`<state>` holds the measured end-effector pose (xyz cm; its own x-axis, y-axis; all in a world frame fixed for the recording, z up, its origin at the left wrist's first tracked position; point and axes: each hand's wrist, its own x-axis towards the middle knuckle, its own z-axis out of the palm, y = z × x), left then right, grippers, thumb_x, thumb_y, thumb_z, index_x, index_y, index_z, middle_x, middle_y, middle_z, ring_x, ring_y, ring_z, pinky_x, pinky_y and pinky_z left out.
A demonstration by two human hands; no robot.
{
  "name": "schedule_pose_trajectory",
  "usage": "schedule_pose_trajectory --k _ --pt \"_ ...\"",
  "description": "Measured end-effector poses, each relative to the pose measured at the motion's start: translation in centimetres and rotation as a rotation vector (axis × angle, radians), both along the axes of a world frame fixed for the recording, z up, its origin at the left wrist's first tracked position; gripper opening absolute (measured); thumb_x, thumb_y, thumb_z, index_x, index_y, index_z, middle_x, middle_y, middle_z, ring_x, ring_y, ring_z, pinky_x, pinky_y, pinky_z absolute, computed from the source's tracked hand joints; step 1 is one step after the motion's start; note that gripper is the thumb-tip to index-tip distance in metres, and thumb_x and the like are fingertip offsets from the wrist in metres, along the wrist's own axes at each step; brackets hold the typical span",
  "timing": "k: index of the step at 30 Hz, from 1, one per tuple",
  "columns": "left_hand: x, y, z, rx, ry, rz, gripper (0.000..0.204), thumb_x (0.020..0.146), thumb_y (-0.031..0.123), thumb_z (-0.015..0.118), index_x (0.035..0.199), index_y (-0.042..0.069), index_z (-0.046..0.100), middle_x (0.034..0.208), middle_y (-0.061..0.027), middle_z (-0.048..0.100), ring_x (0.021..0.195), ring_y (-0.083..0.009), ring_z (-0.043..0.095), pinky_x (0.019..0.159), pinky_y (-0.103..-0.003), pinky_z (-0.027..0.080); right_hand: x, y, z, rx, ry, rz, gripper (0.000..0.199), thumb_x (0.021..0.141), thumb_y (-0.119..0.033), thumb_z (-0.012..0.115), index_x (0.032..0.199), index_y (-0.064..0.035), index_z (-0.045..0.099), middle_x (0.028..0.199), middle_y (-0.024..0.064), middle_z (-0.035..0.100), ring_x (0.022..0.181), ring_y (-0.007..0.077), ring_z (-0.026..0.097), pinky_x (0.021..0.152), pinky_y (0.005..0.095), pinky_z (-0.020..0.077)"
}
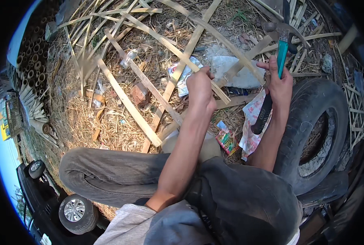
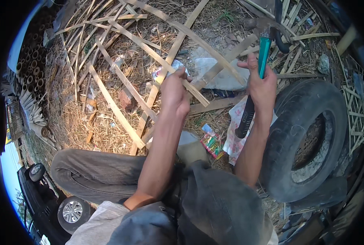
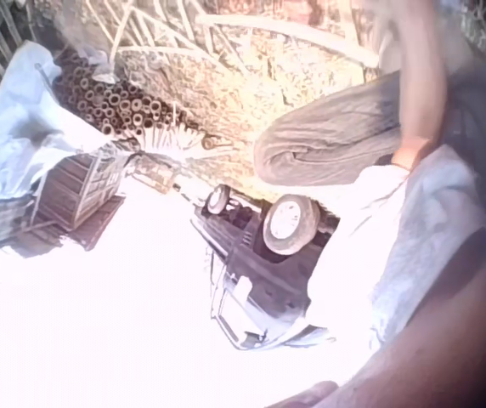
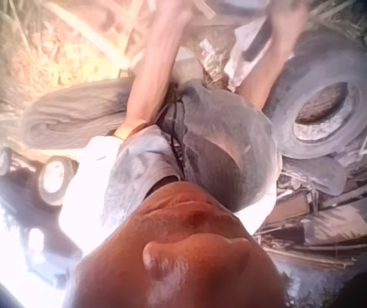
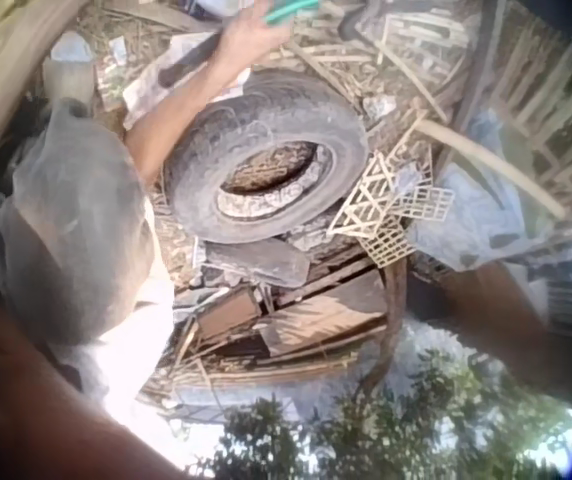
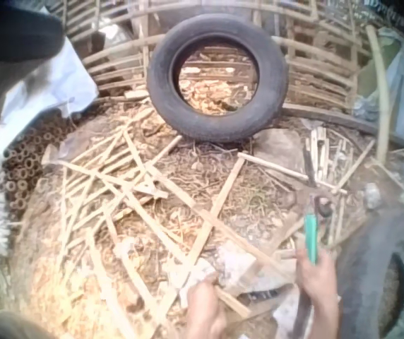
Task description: The person positions thin bamboo strips into a grid pattern and hammers small nails into the overlapping sections.
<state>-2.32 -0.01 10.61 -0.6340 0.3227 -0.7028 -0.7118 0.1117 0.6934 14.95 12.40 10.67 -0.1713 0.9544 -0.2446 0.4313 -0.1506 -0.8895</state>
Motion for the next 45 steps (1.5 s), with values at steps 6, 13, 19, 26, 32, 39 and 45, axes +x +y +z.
schedule_pose_trajectory --k 6,13,19,26,32,39,45 --pt "-2.6 -1.2 -4.3 0.023 -0.279 0.171 0.011 0.104 0.015 0.056 0.108 0.005 0.056 0.085 0.0006 0.048 0.077 -0.0128 0.047 0.069 -0.030 0.046 6.2 5.4 0.0 0.000 0.007 0.001 0.048 0.104 -0.049 0.064 0.101 -0.0005 0.069 0.084 0.0081 0.077 0.046 0.0011 0.038 0.042 0.0232 0.0324" --pt "0.1 7.0 1.7 0.165 -0.142 0.336 0.020 0.107 0.011 0.043 0.120 -0.002 0.052 0.111 -0.0117 0.056 0.098 -0.0220 0.060 0.095 -0.048 0.054 5.0 -2.3 2.1 -0.128 0.234 -0.221 0.041 0.101 -0.040 0.071 0.097 0.0002 0.067 0.087 0.0109 0.073 0.050 0.0027 0.043 0.043 0.0216 0.0338" --pt "1.8 7.1 -3.6 0.032 -0.107 0.048 0.048 0.103 0.019 0.056 0.138 -0.012 0.048 0.137 -0.0248 0.054 0.113 -0.0230 0.062 0.098 -0.044 0.051 0.7 -8.2 -2.1 -0.363 0.236 -0.167 0.040 0.099 -0.037 0.075 0.087 0.0000 0.066 0.077 0.0093 0.070 0.049 0.0044 0.044 0.042 0.0234 0.0365" --pt "-5.4 -4.8 -0.6 -0.401 1.079 -0.729 0.029 0.091 0.026 0.076 0.101 0.000 0.067 0.112 -0.0169 0.063 0.107 -0.0372 0.061 0.095 -0.049 0.045 1.4 -9.6 -3.7 -0.380 0.134 -0.124 0.037 0.098 -0.033 0.076 0.079 -0.0052 0.061 0.079 0.0095 0.074 0.044 0.0060 0.049 0.040 0.0245 0.0380" --pt "-7.6 -7.4 -0.8 -0.326 1.435 -1.234 0.042 0.075 0.037 0.089 0.099 0.004 0.076 0.112 -0.0131 0.069 0.108 -0.0328 0.064 0.097 -0.044 0.046 1.1 -9.7 -4.3 -0.407 0.141 -0.159 0.041 0.097 -0.031 0.077 0.072 -0.0074 0.054 0.077 0.0100 0.073 0.043 0.0064 0.049 0.039 0.0258 0.0381" --pt "-9.8 -6.3 -1.6 -0.277 1.199 -1.422 0.038 0.075 0.037 0.088 0.091 0.003 0.081 0.086 -0.0127 0.070 0.088 -0.0316 0.066 0.084 -0.043 0.048 0.6 -9.8 -3.9 -0.395 0.183 -0.172 0.041 0.096 -0.030 0.078 0.073 -0.0086 0.052 0.076 0.0098 0.073 0.043 0.0064 0.049 0.040 0.0252 0.0381" --pt "-6.7 -8.0 3.5 -0.366 1.215 -1.434 0.040 0.076 0.041 0.087 0.092 0.005 0.082 0.081 -0.0087 0.066 0.084 -0.0257 0.062 0.090 -0.040 0.037 -0.1 -10.8 -3.5 -0.425 0.174 -0.167 0.039 0.096 -0.029 0.079 0.076 -0.0092 0.052 0.077 0.0095 0.073 0.043 0.0059 0.048 0.039 0.0249 0.0374"
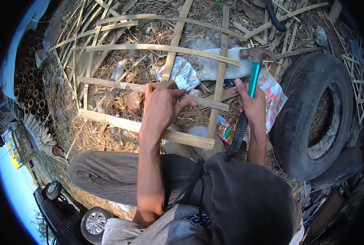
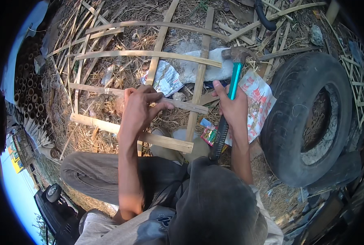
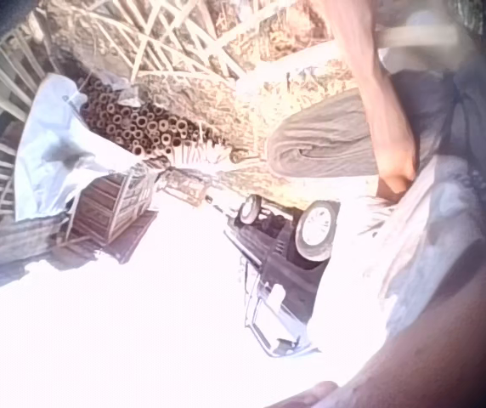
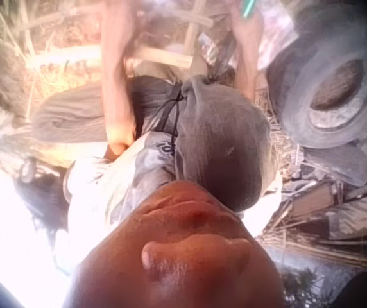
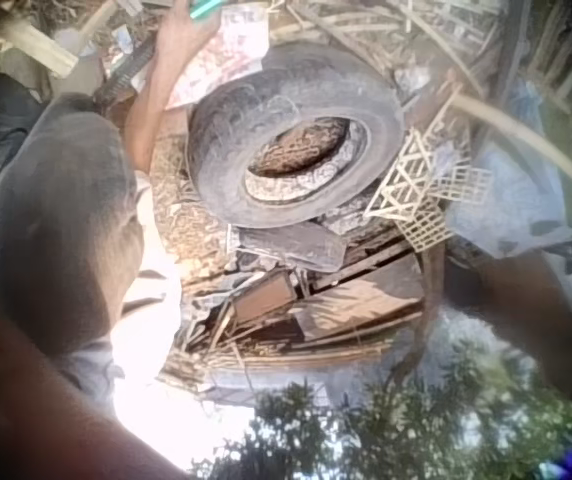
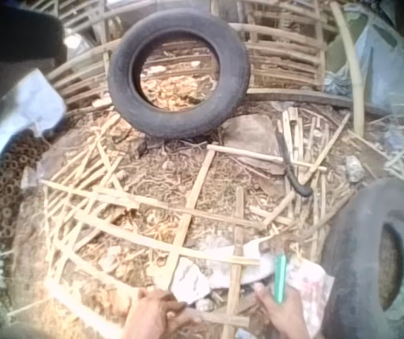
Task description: The person positions thin bamboo strips into a grid pattern and hammers small nails into the overlapping sections.
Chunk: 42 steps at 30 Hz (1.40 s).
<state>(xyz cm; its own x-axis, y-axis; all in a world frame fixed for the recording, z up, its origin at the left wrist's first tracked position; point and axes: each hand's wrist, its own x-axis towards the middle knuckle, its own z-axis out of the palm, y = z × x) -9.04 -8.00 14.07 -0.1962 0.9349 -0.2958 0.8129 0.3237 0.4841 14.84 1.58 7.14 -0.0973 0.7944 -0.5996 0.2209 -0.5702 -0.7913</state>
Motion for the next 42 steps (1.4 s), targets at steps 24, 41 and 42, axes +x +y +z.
schedule_pose_trajectory --k 24,41,42 --pt "0.8 0.6 -1.2 -0.219 -0.213 0.067 0.036 0.089 0.031 0.080 0.107 0.000 0.078 0.101 -0.0200 0.075 0.094 -0.0364 0.072 0.087 -0.044 0.055 -0.2 -0.1 0.3 0.052 -0.102 -0.088 0.043 0.102 -0.040 0.070 0.081 -0.0062 0.055 0.064 0.0006 0.057 0.044 0.0078 0.049 0.040 0.0267 0.0375" --pt "2.8 9.0 -12.6 0.406 -0.070 -0.123 0.044 0.099 0.037 0.066 0.136 0.013 0.069 0.142 -0.0120 0.063 0.142 -0.0302 0.050 0.128 -0.055 0.019 0.4 -2.1 -0.1 0.038 -0.199 0.124 0.053 0.109 -0.045 0.055 0.092 0.0036 0.065 0.062 0.0063 0.052 0.058 0.0136 0.048 0.056 0.0375 0.0412" --pt "2.8 9.1 -12.6 0.411 -0.105 -0.117 0.044 0.099 0.037 0.067 0.135 0.013 0.070 0.141 -0.0119 0.063 0.142 -0.0304 0.050 0.128 -0.055 0.019 0.3 -1.9 0.1 0.027 -0.198 0.131 0.052 0.109 -0.045 0.055 0.090 0.0027 0.065 0.061 0.0041 0.052 0.057 0.0122 0.049 0.054 0.0356 0.0401"
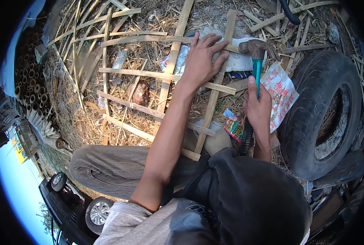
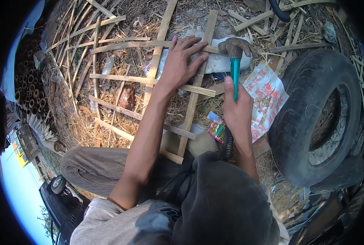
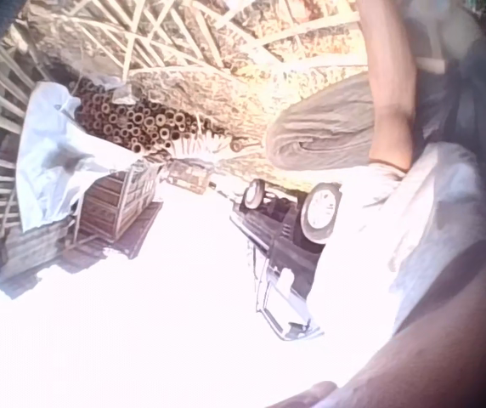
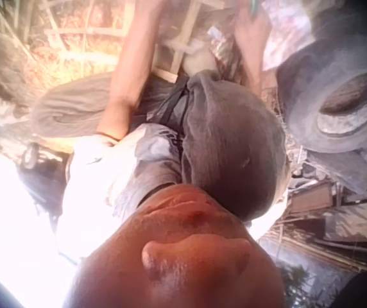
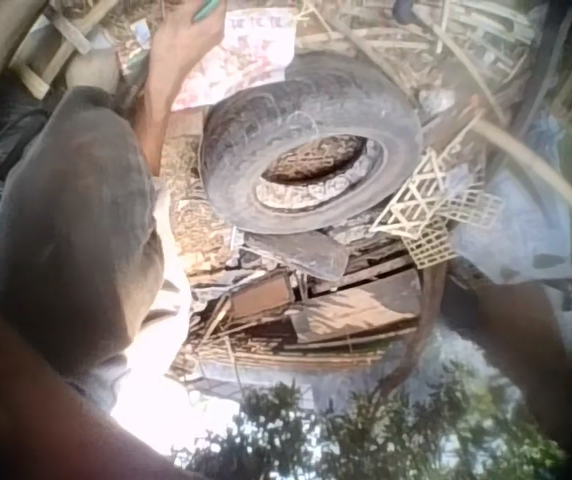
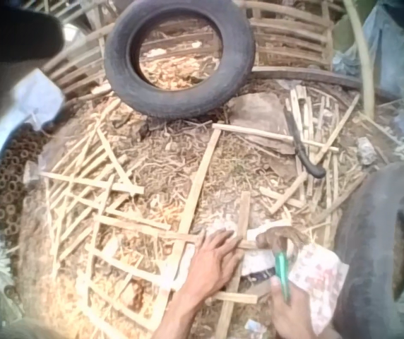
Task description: The person positions thin bamboo strips into a grid pattern and hammers small nails into the overlapping sections.
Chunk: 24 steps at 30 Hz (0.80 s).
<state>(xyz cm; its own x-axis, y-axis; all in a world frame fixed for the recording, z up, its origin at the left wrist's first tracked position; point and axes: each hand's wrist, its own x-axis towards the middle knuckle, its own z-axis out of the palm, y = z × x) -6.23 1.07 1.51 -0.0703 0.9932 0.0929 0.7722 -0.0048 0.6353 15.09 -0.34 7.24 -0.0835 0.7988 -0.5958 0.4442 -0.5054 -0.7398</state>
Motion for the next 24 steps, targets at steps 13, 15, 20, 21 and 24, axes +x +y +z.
schedule_pose_trajectory --k 13,15,20,21,24 --pt "1.0 -0.1 -0.8 0.043 -0.167 0.084 0.031 0.097 0.025 0.067 0.125 0.012 0.075 0.138 -0.0117 0.067 0.140 -0.0300 0.052 0.128 -0.059 0.011 -2.0 -0.6 -0.2 0.236 -0.122 0.197 0.045 0.111 -0.035 0.051 0.093 0.0053 0.061 0.065 0.0227 0.053 0.058 0.0362 0.052 0.059 0.0486 0.0415" --pt "1.1 0.1 -0.8 0.052 -0.202 0.098 0.030 0.097 0.023 0.067 0.124 0.012 0.076 0.136 -0.0114 0.068 0.139 -0.0296 0.053 0.128 -0.059 0.010 -2.0 -0.4 0.1 0.235 -0.141 0.206 0.045 0.111 -0.035 0.051 0.094 0.0054 0.061 0.068 0.0248 0.056 0.060 0.0403 0.054 0.059 0.0500 0.0419" --pt "0.9 -0.2 -0.7 0.038 -0.187 0.127 0.029 0.097 0.022 0.068 0.123 0.010 0.075 0.133 -0.0112 0.070 0.137 -0.0291 0.055 0.128 -0.058 0.010 -2.2 -0.4 0.5 0.120 -0.097 0.201 0.044 0.111 -0.034 0.051 0.095 0.0059 0.062 0.072 0.0286 0.059 0.065 0.0468 0.058 0.061 0.0521 0.0424" --pt "1.0 -0.1 -0.6 0.039 -0.189 0.139 0.028 0.097 0.021 0.069 0.121 0.009 0.075 0.133 -0.0113 0.070 0.136 -0.0290 0.056 0.128 -0.059 0.010 -2.1 -0.3 0.5 0.110 -0.119 0.207 0.044 0.111 -0.034 0.051 0.095 0.0058 0.062 0.071 0.0284 0.058 0.064 0.0465 0.057 0.060 0.0515 0.0423" --pt "1.0 0.1 -0.1 0.024 -0.282 0.216 0.024 0.095 0.019 0.072 0.116 0.008 0.076 0.130 -0.0107 0.072 0.135 -0.0283 0.058 0.128 -0.058 0.010 -2.3 -0.4 0.2 0.101 -0.141 0.220 0.043 0.111 -0.034 0.051 0.095 0.0055 0.061 0.071 0.0279 0.058 0.064 0.0452 0.057 0.060 0.0505 0.0424"
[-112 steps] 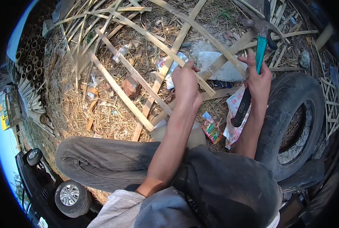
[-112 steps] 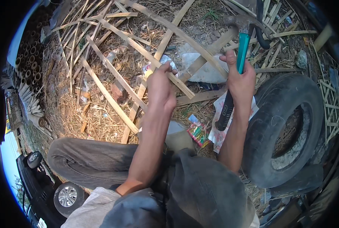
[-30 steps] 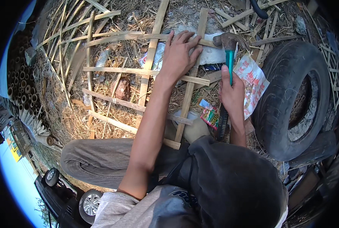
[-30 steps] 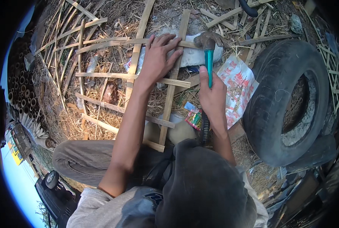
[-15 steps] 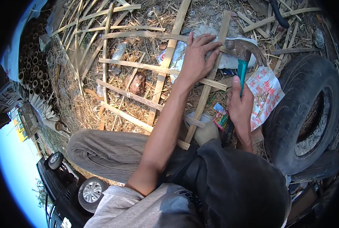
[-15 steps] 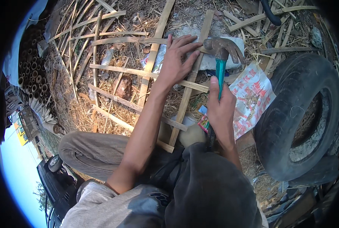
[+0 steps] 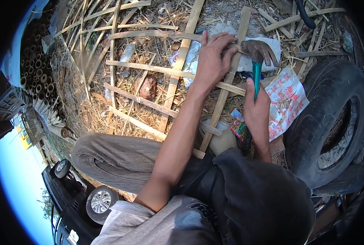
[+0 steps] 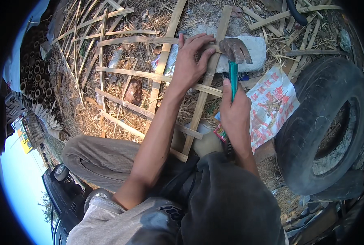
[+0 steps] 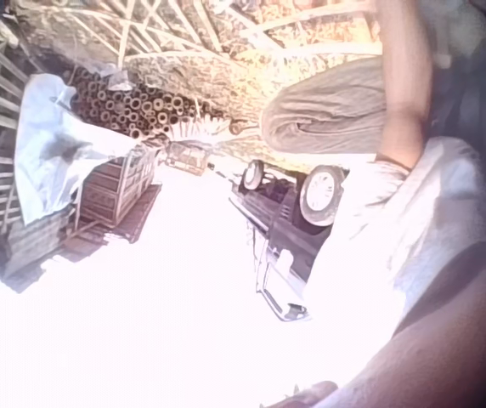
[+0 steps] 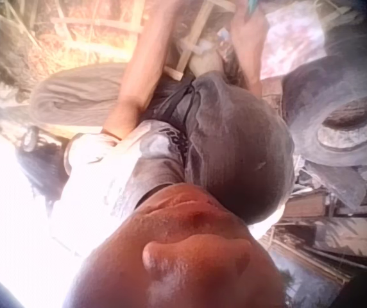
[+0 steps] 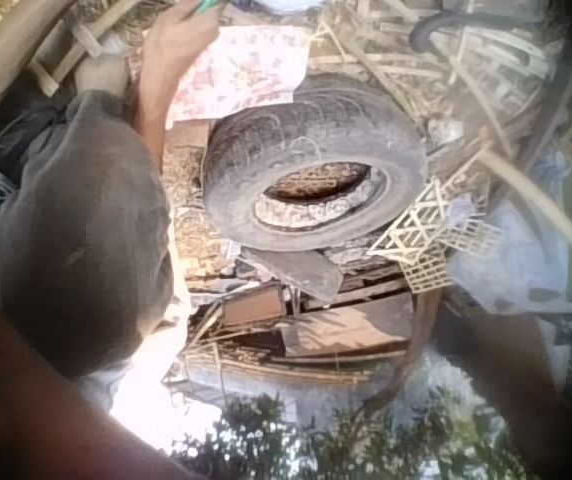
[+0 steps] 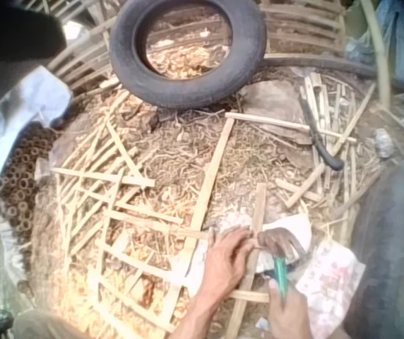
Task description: The person positions thin bamboo strips into a grid pattern and hammers small nails into the overlapping sections.
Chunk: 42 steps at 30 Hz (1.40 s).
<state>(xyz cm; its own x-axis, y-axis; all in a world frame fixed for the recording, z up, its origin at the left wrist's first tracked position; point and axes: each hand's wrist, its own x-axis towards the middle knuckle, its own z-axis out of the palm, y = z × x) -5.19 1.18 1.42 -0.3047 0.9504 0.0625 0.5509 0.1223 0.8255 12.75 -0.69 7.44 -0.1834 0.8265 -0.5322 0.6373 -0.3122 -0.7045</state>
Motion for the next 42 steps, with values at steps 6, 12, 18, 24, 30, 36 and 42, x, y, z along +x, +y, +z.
schedule_pose_trajectory --k 6,12,18,24,30,36,42 --pt "-0.1 -0.1 -0.4 0.015 -0.013 0.028 0.022 0.092 0.018 0.076 0.110 0.007 0.077 0.122 -0.0080 0.077 0.138 -0.0253 0.059 0.129 -0.056 0.008 0.5 0.0 -0.9 0.021 0.068 -0.033 0.042 0.110 -0.033 0.052 0.095 0.0048 0.060 0.072 0.0275 0.058 0.064 0.0450 0.056 0.061 0.0499 0.0429" --pt "0.1 0.2 -0.2 0.020 -0.052 0.035 0.019 0.090 0.014 0.077 0.107 0.006 0.079 0.120 -0.0084 0.077 0.138 -0.0260 0.058 0.129 -0.059 0.007 0.7 -0.1 0.6 -0.089 0.109 -0.067 0.042 0.110 -0.033 0.054 0.092 0.0042 0.060 0.069 0.0262 0.056 0.060 0.0425 0.055 0.059 0.0492 0.0419" --pt "-0.2 0.1 0.1 0.005 -0.058 0.022 0.017 0.091 0.007 0.071 0.107 0.006 0.079 0.121 -0.0085 0.077 0.138 -0.0269 0.058 0.129 -0.060 0.005 0.3 -0.7 0.8 0.065 0.072 0.041 0.043 0.111 -0.033 0.053 0.092 0.0052 0.061 0.066 0.0246 0.055 0.056 0.0357 0.055 0.057 0.0490 0.0414" --pt "-0.5 0.0 0.3 -0.005 -0.098 -0.015 0.021 0.096 0.004 0.063 0.109 0.007 0.079 0.122 -0.0089 0.076 0.139 -0.0278 0.057 0.129 -0.059 0.006 0.0 -0.5 1.4 -0.017 0.077 -0.017 0.044 0.111 -0.034 0.053 0.095 0.0060 0.062 0.066 0.0228 0.055 0.056 0.0327 0.051 0.057 0.0479 0.0407" --pt "-0.2 -0.1 0.5 0.004 -0.090 -0.020 0.022 0.094 0.006 0.059 0.110 0.005 0.075 0.123 -0.0098 0.075 0.138 -0.0300 0.057 0.129 -0.059 0.008 1.2 -1.0 -0.3 -0.012 0.205 -0.128 0.040 0.112 -0.037 0.054 0.086 -0.0060 0.057 0.061 -0.0053 0.045 0.049 0.0040 0.041 0.045 0.0265 0.0309" --pt "-0.5 -0.5 0.7 -0.019 -0.057 -0.064 0.024 0.094 0.006 0.059 0.113 0.004 0.074 0.128 -0.0104 0.073 0.141 -0.0307 0.054 0.128 -0.061 0.009 1.9 -0.6 -0.1 -0.022 0.179 -0.180 0.040 0.110 -0.039 0.056 0.086 -0.0079 0.057 0.063 -0.0038 0.047 0.049 0.0041 0.042 0.043 0.0252 0.0319" --pt "-0.7 -1.1 1.0 -0.039 -0.043 -0.086 0.026 0.095 0.008 0.060 0.116 0.005 0.075 0.133 -0.0105 0.071 0.142 -0.0302 0.053 0.128 -0.061 0.010 1.5 -0.3 0.7 -0.062 0.183 -0.196 0.046 0.111 -0.039 0.054 0.084 -0.0012 0.057 0.060 0.0006 0.047 0.054 0.0093 0.044 0.050 0.0329 0.0360"
